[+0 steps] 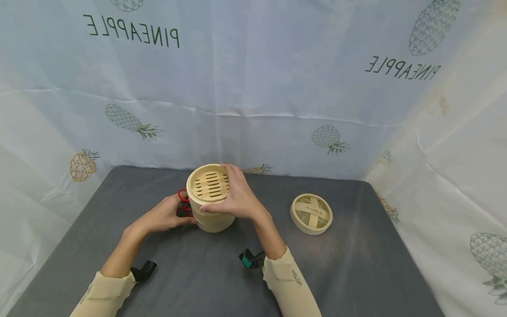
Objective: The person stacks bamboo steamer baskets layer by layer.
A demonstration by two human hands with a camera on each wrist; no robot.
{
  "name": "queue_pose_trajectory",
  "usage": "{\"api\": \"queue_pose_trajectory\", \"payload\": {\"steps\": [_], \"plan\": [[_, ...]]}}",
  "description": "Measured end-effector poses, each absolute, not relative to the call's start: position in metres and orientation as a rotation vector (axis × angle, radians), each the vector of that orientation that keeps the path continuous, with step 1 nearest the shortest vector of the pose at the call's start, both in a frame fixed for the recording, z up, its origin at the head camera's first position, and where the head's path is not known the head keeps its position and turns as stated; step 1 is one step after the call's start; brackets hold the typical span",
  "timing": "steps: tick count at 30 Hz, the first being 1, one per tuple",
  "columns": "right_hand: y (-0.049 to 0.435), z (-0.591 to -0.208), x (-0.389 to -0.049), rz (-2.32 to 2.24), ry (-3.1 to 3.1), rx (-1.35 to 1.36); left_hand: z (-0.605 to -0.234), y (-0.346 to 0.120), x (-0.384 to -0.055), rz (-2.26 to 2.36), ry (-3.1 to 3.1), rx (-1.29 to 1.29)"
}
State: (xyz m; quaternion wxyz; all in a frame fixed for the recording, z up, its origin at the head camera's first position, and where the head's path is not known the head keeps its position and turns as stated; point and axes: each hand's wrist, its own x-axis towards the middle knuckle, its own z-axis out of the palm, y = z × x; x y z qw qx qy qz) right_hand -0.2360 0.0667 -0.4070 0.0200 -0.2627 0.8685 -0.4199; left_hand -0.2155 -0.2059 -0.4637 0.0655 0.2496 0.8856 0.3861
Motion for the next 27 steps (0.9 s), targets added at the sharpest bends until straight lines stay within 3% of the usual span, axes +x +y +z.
{"api": "queue_pose_trajectory", "payload": {"steps": [27], "plan": [[0.0678,-0.4067,-0.2325,-1.311,2.691,-0.794,-0.465,-0.2028,-0.2134,1.191,2.666,0.757]]}}
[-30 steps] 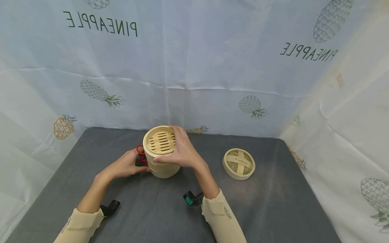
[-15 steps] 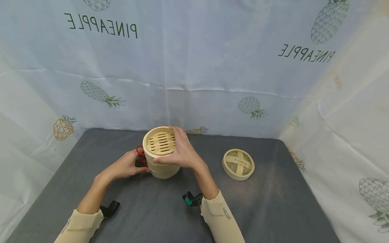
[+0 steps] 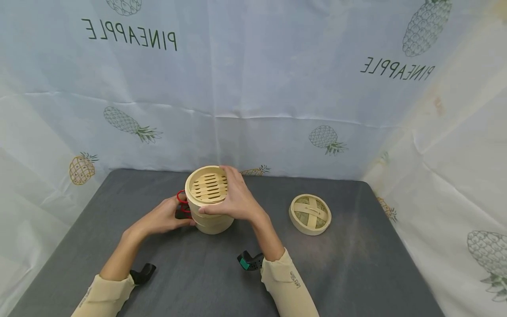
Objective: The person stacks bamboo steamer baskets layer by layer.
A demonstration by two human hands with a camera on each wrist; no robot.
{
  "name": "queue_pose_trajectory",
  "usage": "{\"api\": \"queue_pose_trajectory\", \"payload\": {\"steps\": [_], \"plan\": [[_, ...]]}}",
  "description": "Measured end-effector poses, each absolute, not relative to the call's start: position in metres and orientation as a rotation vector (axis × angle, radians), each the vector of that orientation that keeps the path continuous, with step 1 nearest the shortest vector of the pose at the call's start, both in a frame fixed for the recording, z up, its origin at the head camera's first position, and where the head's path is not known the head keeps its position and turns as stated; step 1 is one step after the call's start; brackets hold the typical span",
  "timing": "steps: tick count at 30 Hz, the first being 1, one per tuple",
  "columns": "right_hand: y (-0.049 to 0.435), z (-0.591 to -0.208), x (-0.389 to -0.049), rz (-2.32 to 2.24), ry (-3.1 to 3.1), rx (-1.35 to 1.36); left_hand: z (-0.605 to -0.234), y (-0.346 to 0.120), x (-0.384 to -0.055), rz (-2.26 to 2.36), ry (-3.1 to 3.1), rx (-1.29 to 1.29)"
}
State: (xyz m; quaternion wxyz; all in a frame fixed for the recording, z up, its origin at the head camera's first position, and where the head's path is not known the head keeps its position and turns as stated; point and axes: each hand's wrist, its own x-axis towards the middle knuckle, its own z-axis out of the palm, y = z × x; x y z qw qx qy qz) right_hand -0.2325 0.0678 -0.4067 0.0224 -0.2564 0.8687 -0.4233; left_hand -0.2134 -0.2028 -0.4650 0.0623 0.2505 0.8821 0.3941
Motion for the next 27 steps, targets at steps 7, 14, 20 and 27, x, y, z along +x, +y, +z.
{"api": "queue_pose_trajectory", "payload": {"steps": [7,14,20,27], "plan": [[0.0666,-0.4065,-0.2328,-1.314,2.689,-0.784,-0.4644,-0.204,-0.2151,1.177,2.666,0.743],[0.0664,-0.4058,-0.2333,-1.324,2.678,-0.785,-0.4645,-0.2056,-0.2159,1.167,2.668,0.734],[0.0657,-0.4052,-0.2322,-1.31,2.682,-0.783,-0.4647,-0.2061,-0.2146,1.175,2.669,0.729],[0.0684,-0.4049,-0.2308,-1.291,2.698,-0.777,-0.4637,-0.2041,-0.2143,1.177,2.672,0.746]]}}
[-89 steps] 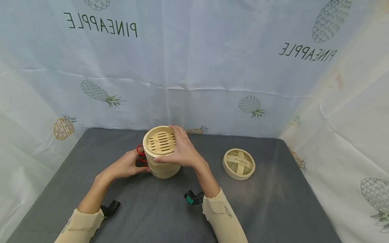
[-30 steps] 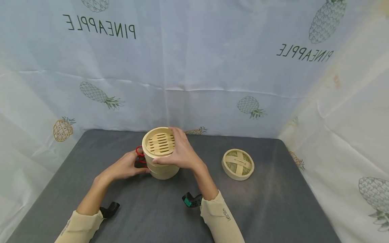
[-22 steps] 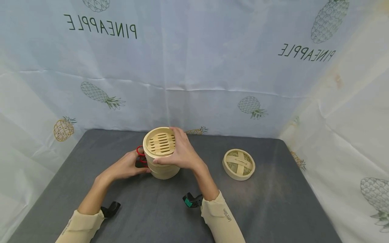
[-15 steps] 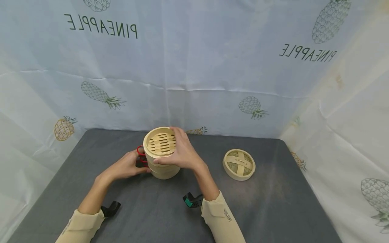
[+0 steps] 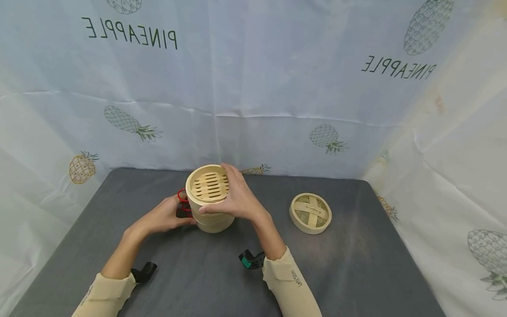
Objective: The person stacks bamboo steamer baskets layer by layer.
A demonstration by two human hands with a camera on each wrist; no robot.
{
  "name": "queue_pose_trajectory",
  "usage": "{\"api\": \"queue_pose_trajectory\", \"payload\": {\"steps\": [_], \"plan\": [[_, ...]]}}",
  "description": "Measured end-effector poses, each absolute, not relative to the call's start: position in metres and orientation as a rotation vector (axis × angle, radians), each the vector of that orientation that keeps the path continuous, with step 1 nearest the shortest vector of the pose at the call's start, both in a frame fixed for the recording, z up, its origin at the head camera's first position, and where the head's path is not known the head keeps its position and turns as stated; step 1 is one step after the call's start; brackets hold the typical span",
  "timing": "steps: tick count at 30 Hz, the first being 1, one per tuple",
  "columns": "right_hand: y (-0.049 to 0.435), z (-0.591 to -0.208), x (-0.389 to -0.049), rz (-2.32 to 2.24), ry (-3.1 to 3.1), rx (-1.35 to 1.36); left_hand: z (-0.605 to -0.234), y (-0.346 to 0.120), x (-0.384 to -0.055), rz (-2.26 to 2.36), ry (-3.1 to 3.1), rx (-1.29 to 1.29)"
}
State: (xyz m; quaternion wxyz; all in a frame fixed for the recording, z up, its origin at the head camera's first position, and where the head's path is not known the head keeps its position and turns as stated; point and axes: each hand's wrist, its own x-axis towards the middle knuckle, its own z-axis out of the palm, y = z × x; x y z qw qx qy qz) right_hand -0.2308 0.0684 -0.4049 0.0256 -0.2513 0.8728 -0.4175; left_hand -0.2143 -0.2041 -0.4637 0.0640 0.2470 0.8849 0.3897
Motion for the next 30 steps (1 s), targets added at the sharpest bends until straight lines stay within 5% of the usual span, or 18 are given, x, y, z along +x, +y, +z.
{"api": "queue_pose_trajectory", "payload": {"steps": [30], "plan": [[0.107,-0.398,-0.219,-1.339,2.723,-0.842,-0.465,-0.204,-0.216,1.153,2.693,0.745]]}}
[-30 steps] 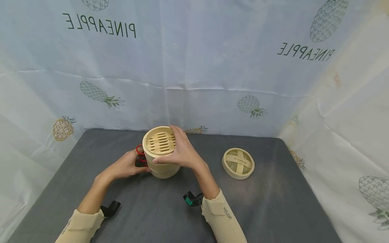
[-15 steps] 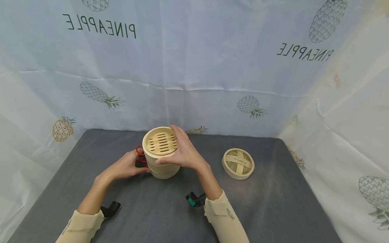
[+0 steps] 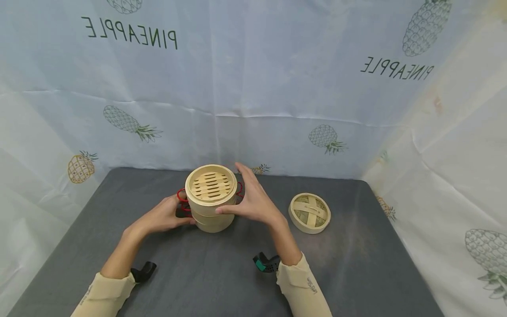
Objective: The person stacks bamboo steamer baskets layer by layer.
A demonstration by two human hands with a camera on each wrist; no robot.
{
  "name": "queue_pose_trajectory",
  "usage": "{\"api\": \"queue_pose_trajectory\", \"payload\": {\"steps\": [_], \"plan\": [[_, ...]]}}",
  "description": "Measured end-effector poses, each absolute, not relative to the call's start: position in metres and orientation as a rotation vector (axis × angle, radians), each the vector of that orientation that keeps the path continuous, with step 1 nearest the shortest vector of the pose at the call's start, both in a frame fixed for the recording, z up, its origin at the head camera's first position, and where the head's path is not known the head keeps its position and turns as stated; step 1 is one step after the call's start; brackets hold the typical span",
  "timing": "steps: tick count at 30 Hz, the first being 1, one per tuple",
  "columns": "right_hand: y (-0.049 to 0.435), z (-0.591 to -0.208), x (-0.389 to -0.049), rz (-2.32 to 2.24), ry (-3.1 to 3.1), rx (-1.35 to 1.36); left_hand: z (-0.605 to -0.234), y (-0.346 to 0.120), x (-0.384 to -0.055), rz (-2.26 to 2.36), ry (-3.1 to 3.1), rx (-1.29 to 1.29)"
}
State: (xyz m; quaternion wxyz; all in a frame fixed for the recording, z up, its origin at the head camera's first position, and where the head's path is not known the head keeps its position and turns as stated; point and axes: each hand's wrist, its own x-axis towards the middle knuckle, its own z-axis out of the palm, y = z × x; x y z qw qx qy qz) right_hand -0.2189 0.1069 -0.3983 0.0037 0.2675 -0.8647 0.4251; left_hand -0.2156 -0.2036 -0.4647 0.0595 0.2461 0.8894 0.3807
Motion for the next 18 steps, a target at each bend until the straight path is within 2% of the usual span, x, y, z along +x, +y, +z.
{"api": "queue_pose_trajectory", "payload": {"steps": [18], "plan": [[0.163,-0.394,-0.196,1.386,-2.691,0.733,-0.462,-0.204,-0.214,1.163,2.674,0.71]]}}
